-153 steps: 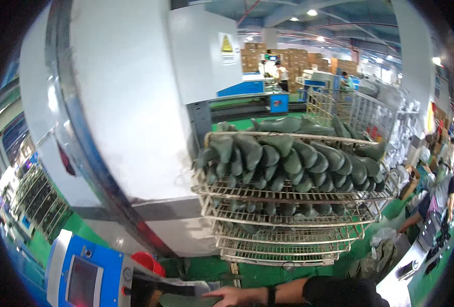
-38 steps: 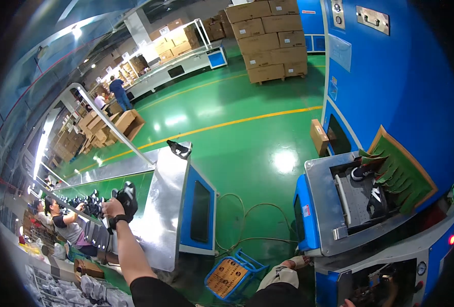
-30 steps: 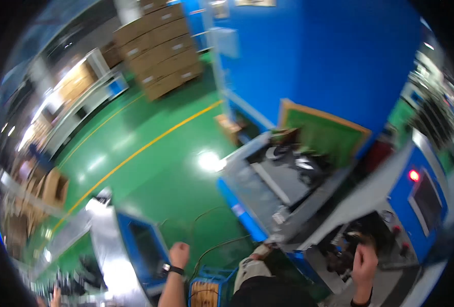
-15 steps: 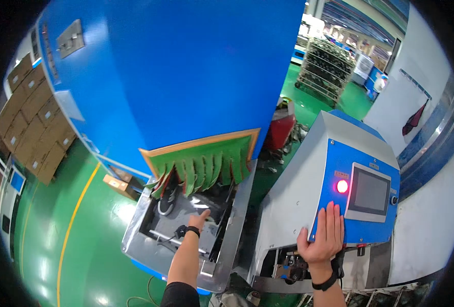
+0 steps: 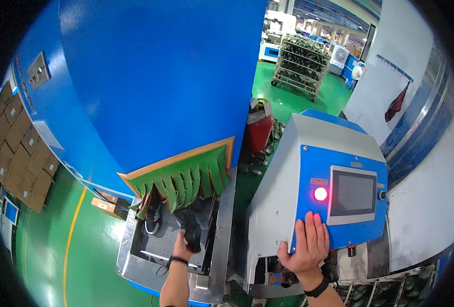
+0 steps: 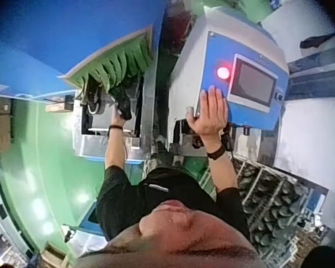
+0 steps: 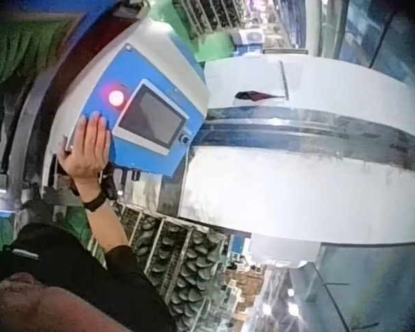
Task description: Operating industrial machinery to finish or heat-set shoes and inserting shoe lasts.
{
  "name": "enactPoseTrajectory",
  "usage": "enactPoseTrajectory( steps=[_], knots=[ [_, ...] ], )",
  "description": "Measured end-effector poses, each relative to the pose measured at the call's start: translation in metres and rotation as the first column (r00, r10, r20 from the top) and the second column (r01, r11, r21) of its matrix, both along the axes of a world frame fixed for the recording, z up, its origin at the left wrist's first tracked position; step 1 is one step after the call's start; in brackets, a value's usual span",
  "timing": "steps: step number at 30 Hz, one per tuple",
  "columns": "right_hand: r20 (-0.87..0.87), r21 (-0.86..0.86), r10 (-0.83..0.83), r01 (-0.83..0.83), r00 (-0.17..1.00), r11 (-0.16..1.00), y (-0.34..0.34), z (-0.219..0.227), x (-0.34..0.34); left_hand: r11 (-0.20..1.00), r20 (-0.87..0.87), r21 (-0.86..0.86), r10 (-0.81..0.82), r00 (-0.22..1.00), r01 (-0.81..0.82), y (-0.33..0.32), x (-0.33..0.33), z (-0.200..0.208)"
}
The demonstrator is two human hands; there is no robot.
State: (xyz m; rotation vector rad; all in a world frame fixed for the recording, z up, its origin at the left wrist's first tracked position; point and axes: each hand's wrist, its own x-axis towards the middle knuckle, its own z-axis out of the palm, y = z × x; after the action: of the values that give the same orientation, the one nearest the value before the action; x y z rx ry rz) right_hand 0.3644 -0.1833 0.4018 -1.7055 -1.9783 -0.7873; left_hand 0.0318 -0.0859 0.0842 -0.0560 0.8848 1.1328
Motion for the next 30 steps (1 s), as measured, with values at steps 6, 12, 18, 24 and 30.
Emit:
enactPoseTrajectory(
  steps=[6,12,18,24,30],
  knots=[
    [-0.423,-0.097,0.431,-0.512,0.797,0.854,-0.04,0.014,-0.012,0.805,-0.317,0.304,-0.419,0.851,0.509,-0.188,-0.057,0.112],
    [-0.841,-0.471,0.324,-0.881,0.433,-0.049,-0.13,-0.004,-0.013,0.688,-0.055,0.243,-0.694,0.717,0.684,-0.286,-0.006,0.171],
    [-0.836,-0.539,-0.245,-0.818,0.491,0.199,-0.161,-0.015,0.061,0.65,-0.633,0.299,-0.413,0.655,0.699,-0.307,0.102,0.244],
    [-0.879,-0.421,-0.42,-0.786,0.228,0.453,-0.198,-0.033,0.101,0.715,-0.756,0.296,-0.23,0.612,0.634,-0.326,0.215,0.218],
    [-0.748,-0.155,-0.631,-0.871,-0.205,0.467,-0.237,-0.061,0.166,0.442,-0.848,0.245,-0.333,0.412,0.863,-0.319,0.242,0.261]
  ],
)
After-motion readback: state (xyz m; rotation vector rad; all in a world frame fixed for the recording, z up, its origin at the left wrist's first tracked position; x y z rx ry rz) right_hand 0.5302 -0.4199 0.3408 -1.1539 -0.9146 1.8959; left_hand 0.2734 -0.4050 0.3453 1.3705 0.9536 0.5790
